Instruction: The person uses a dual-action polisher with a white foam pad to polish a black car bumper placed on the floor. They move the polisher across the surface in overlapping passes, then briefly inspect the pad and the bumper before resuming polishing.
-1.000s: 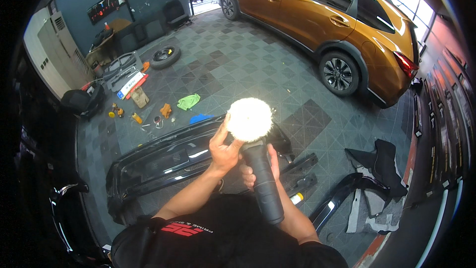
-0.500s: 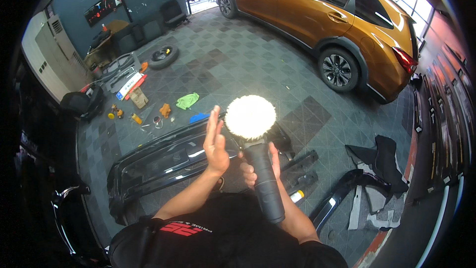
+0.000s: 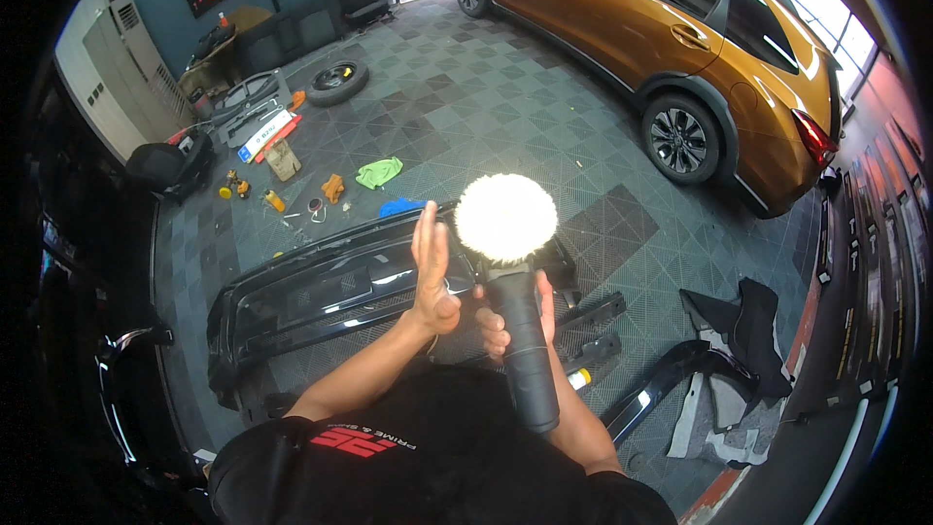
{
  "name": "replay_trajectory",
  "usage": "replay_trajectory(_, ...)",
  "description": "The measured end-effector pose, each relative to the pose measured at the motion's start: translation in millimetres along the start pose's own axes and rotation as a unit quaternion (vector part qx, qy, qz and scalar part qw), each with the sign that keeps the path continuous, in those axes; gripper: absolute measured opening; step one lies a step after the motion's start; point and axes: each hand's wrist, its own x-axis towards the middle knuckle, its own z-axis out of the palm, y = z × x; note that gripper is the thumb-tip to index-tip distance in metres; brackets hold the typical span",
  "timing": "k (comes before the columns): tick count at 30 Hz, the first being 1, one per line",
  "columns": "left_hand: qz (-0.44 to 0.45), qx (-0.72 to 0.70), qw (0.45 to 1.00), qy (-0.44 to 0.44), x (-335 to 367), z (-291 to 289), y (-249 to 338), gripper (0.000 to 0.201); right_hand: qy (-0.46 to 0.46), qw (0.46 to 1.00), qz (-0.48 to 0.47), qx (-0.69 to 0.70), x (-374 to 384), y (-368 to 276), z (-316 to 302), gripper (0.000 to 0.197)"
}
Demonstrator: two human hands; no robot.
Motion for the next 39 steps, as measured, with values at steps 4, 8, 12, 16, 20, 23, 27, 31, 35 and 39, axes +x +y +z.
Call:
replay_trajectory(4,0.032,0.002,0.999,0.012,19.1,-0.5,12.2,0.1,0.002,1.0,0.01,-0.015,1.0,-3.0,-2.6,0.109)
replay_trajectory(8,0.027,0.025,0.999,-0.016,-2.5,11.2,-4.8,0.093,0.013,1.0,0.019,-0.009,6.3,-1.1,4.7,0.111)
replay_trajectory(12,-0.076,0.059,0.994,-0.054,-30.8,0.1,-9.6,0.09,0.022,0.999,0.002,-0.041,2.1,-8.7,7.3,0.111)
replay_trajectory(16,-0.274,0.008,0.961,-0.045,-32.1,-21.8,0.8,0.098,0.044,0.994,-0.022,-0.093,-6.7,-23.3,15.0,0.106)
replay_trajectory(20,-0.404,-0.14,0.904,-0.01,-37.5,-34.8,16.0,0.101,0.092,0.971,-0.059,-0.214,-1.1,-42.9,13.4,0.107)
replay_trajectory(23,-0.476,-0.26,0.84,0.002,-49.8,-23.9,27.6,0.101,0.114,0.939,-0.042,-0.321,20.1,-59.5,3.7,0.105)
replay_trajectory(27,-0.461,-0.346,0.816,0.048,-46.3,-40.1,29.3,0.092,0.204,0.883,-0.065,-0.418,79.4,-58.2,-37.2,0.083)
replay_trajectory(31,-0.502,-0.362,0.782,0.074,-19.1,-130.2,-17.8,0.073,0.243,0.86,0.032,-0.448,173.2,-24.6,-60.5,0.079)
replay_trajectory(35,-0.538,-0.38,0.741,0.13,-26.6,-193.8,-87.8,0.065,0.261,0.802,0.142,-0.519,259.1,-5.8,-100.1,0.085)
replay_trajectory(39,-0.574,-0.323,0.727,0.192,-30.1,-231.5,-109.6,0.073,0.288,0.755,0.183,-0.559,315.2,25.6,-106.1,0.089)
